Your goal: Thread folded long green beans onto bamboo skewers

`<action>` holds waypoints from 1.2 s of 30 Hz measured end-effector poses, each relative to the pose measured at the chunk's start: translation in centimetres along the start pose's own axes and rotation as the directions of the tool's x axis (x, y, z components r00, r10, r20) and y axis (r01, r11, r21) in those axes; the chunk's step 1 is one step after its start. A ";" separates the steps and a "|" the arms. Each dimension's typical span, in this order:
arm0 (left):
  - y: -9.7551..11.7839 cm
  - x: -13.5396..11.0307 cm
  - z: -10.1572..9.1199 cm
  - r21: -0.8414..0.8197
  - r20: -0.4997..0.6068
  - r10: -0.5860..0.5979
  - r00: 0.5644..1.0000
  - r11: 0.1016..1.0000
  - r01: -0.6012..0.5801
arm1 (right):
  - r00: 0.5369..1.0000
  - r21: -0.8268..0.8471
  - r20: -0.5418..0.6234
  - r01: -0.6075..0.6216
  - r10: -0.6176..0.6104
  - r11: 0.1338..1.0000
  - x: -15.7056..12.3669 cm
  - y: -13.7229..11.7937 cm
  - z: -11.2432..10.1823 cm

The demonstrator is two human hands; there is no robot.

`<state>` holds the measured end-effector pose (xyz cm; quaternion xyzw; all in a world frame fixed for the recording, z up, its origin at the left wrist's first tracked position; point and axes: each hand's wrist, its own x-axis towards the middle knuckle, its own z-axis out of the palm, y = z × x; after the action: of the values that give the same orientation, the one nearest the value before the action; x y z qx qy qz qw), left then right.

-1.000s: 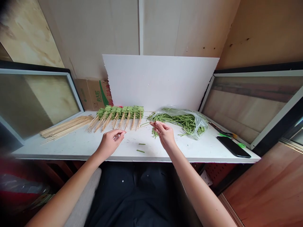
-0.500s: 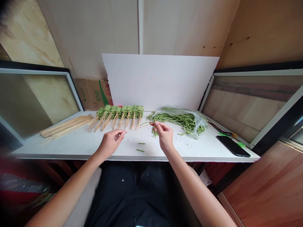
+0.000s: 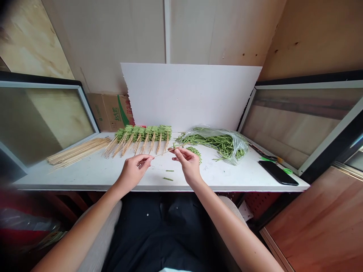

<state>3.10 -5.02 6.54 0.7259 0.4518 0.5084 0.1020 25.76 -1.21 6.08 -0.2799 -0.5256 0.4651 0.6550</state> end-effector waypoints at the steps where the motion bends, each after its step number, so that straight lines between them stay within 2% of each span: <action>1: -0.1 0.1 0.0 -0.002 0.001 -0.008 1.000 1.000 0.008 | 1.000 0.026 0.006 -0.012 0.012 1.000 0.1 0.1 -0.1; 5: -0.7 0.1 0.2 -0.017 0.009 -0.037 0.999 0.999 0.037 | 0.999 0.051 0.028 -0.032 0.030 0.998 0.5 0.8 -0.4; 12: -0.8 0.0 0.6 0.005 0.027 -0.051 0.998 0.999 0.050 | 0.998 -0.063 0.055 -0.005 0.008 0.998 0.2 1.0 -0.4; 20: -1.6 0.0 1.0 -0.024 0.041 -0.055 0.998 0.998 0.056 | 0.991 -0.028 0.071 -0.110 0.111 0.994 0.2 2.4 -0.1; 23: -2.4 0.1 0.9 -0.051 0.039 -0.077 0.996 0.996 0.079 | 0.986 -0.097 0.061 -0.150 0.157 0.984 1.5 3.5 -2.0; 25: -3.0 0.3 0.7 -0.045 0.043 -0.093 0.995 0.994 0.095 | 0.991 -0.244 0.009 -0.127 0.133 0.962 2.9 4.4 -4.3; 28: -4.1 0.6 0.2 -0.015 0.060 -0.116 0.991 0.993 0.117 | 0.994 -0.534 -0.105 -0.082 0.030 0.841 5.1 5.5 -8.5; 31: -5.5 0.7 0.0 0.019 0.075 -0.149 0.986 0.989 0.148 | 0.990 -0.689 -0.135 -0.061 -0.045 0.723 7.2 6.4 -11.7; 33: -6.3 0.7 0.0 0.037 0.075 -0.171 0.982 0.985 0.169 | 0.992 -0.739 -0.110 -0.035 -0.069 0.672 8.5 6.9 -12.8; 36: -7.5 0.7 0.0 0.050 0.073 -0.189 0.979 0.981 0.185 | 0.995 -0.788 -0.050 0.015 -0.088 0.615 10.0 7.6 -13.1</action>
<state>-1.01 -0.26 2.46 0.7013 0.5246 0.4583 0.1513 35.94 12.54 0.08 -0.5424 -0.6559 0.1568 0.5010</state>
